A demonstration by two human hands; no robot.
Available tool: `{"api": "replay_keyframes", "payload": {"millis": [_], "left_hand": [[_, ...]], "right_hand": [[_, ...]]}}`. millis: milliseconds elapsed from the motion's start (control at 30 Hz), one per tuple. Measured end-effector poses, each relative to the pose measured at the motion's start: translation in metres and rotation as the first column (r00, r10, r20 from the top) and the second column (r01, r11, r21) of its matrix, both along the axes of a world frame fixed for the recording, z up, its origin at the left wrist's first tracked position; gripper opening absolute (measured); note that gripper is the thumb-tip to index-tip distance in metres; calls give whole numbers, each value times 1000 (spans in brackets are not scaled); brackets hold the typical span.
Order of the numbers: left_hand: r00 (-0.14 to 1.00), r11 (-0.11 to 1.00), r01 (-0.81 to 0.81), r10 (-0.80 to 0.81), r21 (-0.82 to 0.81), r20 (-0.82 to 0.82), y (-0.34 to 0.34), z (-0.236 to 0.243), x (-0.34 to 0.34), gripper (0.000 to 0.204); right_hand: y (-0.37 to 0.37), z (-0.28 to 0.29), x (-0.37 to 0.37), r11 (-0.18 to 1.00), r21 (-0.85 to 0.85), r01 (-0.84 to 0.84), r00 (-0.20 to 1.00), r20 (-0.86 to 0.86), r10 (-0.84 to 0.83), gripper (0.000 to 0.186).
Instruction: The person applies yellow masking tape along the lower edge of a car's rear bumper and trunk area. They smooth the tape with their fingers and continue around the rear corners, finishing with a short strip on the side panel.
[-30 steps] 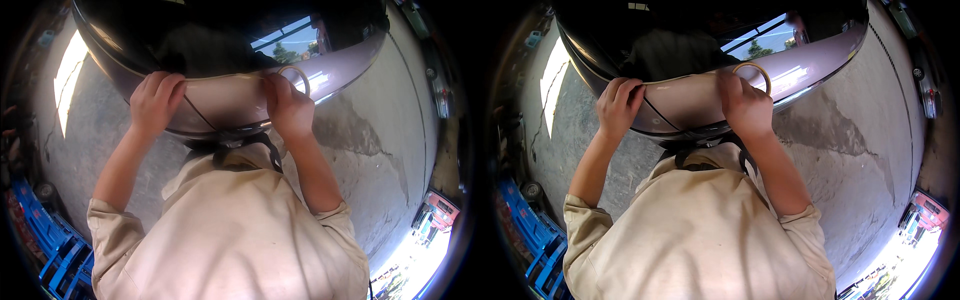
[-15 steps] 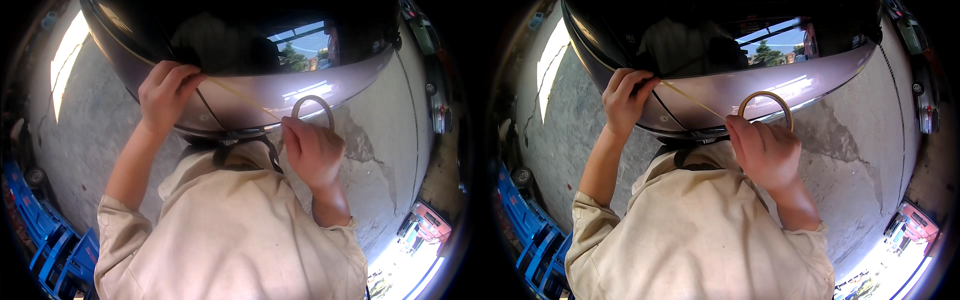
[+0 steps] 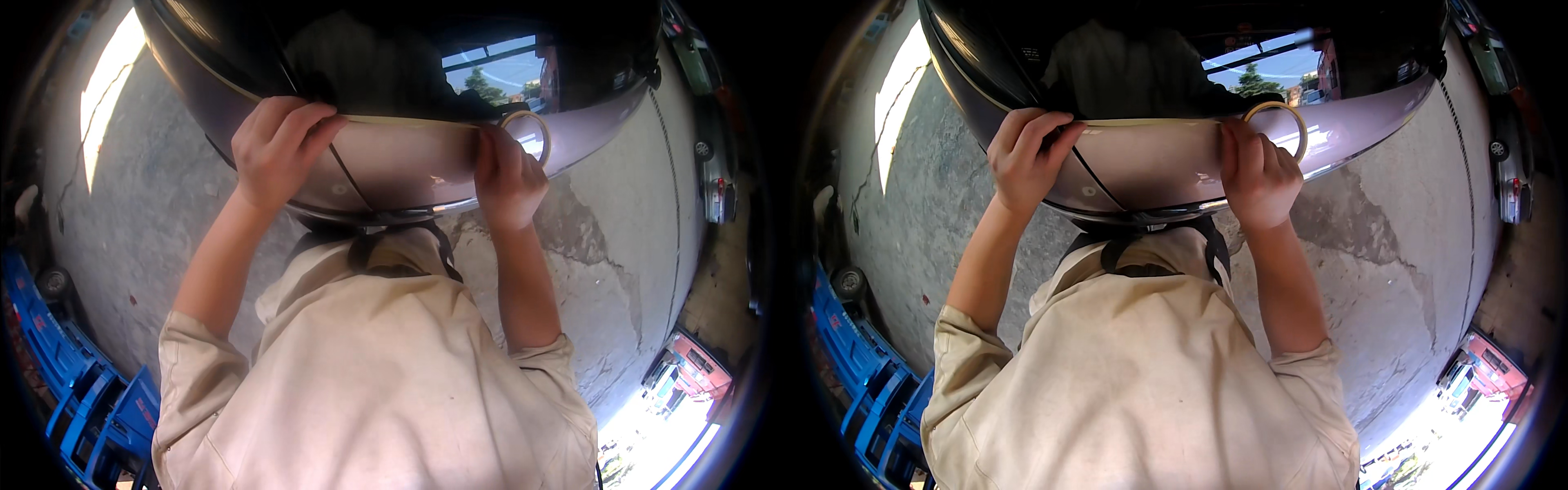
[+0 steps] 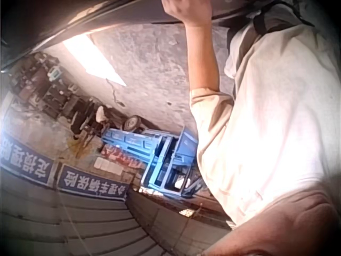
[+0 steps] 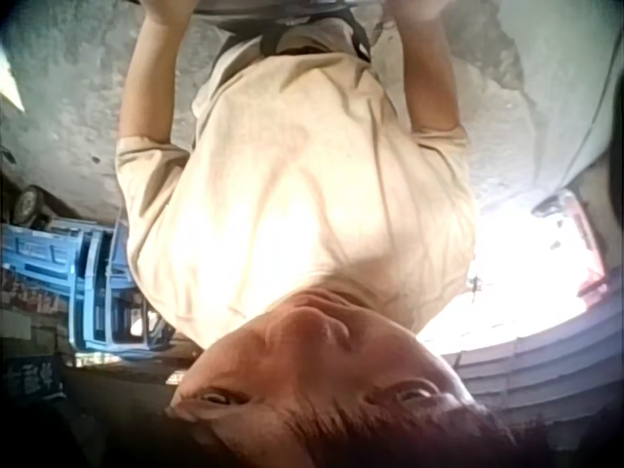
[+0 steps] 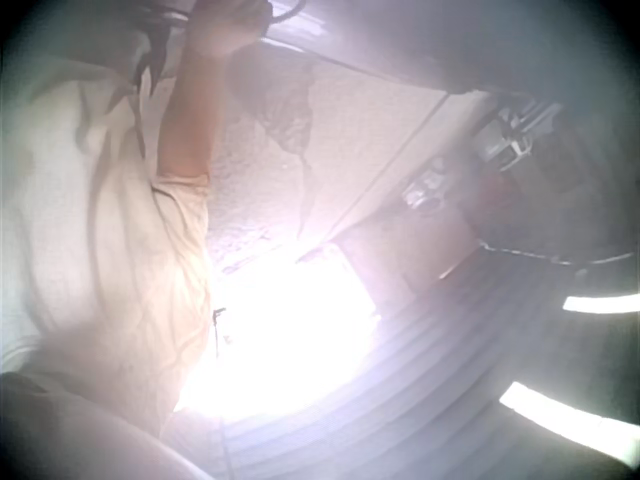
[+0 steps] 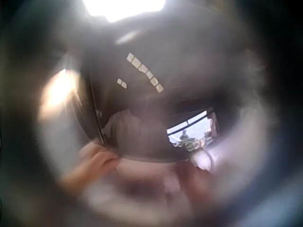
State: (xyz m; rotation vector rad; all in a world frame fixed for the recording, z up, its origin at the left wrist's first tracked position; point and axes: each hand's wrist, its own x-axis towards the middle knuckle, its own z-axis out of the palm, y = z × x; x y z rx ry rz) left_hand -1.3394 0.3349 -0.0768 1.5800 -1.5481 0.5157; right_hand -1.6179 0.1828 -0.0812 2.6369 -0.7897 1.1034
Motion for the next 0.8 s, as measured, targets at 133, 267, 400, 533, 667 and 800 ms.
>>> {"api": "replay_keyframes", "payload": {"millis": [133, 267, 400, 533, 667, 800], "left_hand": [[1000, 1000, -9, 9, 9, 11, 1, 0, 0, 26], [994, 999, 32, -30, -11, 106, -2, 2, 5, 28], [982, 996, 91, -91, 8, 167, -7, 6, 4, 34], [984, 994, 103, -107, 38, 140, -6, 9, 5, 35], [987, 991, 129, -133, 44, 96, 1, 6, 11, 33], [989, 991, 126, -128, 38, 76, -1, 8, 9, 28]], "right_hand": [[-2, -6, -2, 1000, 12, -3, 1000, -5, 4, 15], [-2, -7, -2, 999, 35, -14, 1000, 17, 13, 17], [-5, -5, -7, 997, 19, -69, 997, 39, 69, 18], [1, 16, -20, 981, -48, -190, 981, 19, 191, 19], [13, 37, -20, 969, -20, -246, 968, 38, 247, 18], [4, 16, -20, 989, 18, -146, 989, 15, 146, 17]]}}
